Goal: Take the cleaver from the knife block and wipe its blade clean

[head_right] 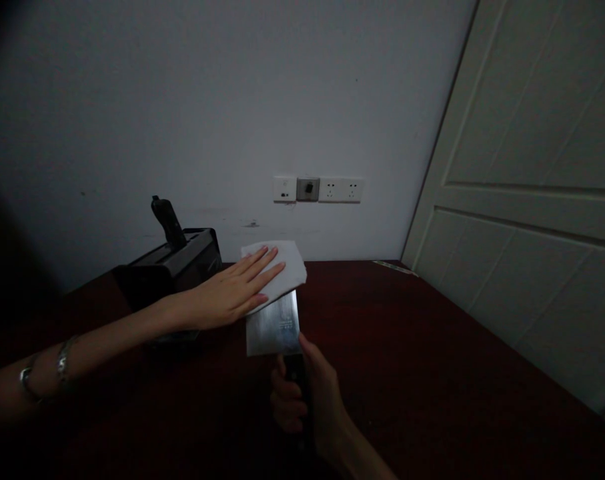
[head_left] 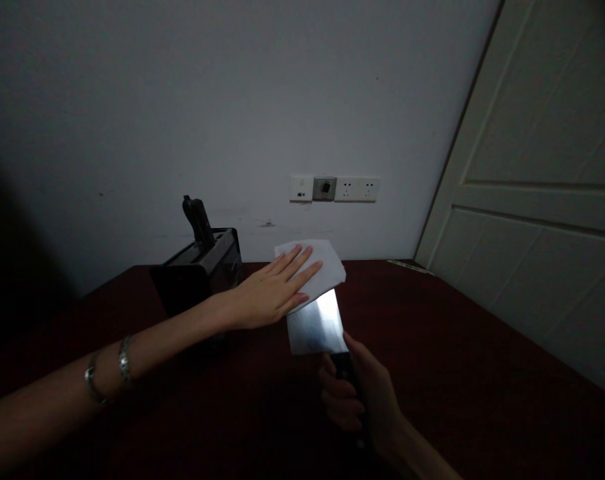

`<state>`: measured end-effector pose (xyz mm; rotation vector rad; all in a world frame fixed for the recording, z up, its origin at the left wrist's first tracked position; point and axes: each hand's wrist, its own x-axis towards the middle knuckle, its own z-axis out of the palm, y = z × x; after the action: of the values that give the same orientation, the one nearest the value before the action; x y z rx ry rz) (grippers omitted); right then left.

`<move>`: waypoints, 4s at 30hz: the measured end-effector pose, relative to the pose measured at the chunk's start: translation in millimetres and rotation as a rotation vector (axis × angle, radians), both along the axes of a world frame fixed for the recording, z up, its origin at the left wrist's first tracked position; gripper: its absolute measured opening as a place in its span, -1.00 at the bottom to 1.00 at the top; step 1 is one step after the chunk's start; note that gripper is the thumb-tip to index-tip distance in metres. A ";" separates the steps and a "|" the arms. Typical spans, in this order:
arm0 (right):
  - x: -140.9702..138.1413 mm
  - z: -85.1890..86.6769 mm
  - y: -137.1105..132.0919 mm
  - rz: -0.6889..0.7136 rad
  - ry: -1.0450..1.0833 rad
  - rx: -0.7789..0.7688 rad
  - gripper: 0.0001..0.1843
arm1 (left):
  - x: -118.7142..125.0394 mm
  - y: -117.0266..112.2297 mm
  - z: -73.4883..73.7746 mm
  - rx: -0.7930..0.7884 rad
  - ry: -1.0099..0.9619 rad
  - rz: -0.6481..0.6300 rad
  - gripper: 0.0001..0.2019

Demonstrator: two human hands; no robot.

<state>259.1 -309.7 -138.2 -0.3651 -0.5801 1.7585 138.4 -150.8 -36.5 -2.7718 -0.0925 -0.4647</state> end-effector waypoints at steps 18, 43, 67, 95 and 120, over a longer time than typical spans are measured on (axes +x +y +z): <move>-3.9 1.4 -1.5 -0.042 -0.016 -0.044 -0.55 | -1.0 -7.0 4.0 0.020 0.000 0.007 -0.46; 3.2 7.3 0.6 -0.155 -0.110 -0.071 -0.58 | -11.1 -36.6 -29.1 -0.006 0.058 -0.238 -0.40; 9.9 5.4 5.8 -0.081 0.005 -0.124 -0.53 | -22.5 -4.0 -29.0 -0.039 0.170 -0.351 -0.52; 12.2 1.4 3.5 -0.041 -0.018 -0.141 -0.55 | -33.2 1.9 -22.9 -0.029 0.226 -0.361 -0.52; -2.4 14.7 0.3 -0.189 -0.155 -0.314 -0.50 | -30.9 -13.9 -24.6 -0.096 0.223 -0.414 -0.51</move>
<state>256.7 -309.3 -123.5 -0.7563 -0.3625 1.6472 107.5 -164.6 -61.1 -2.9161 0.5320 -0.2484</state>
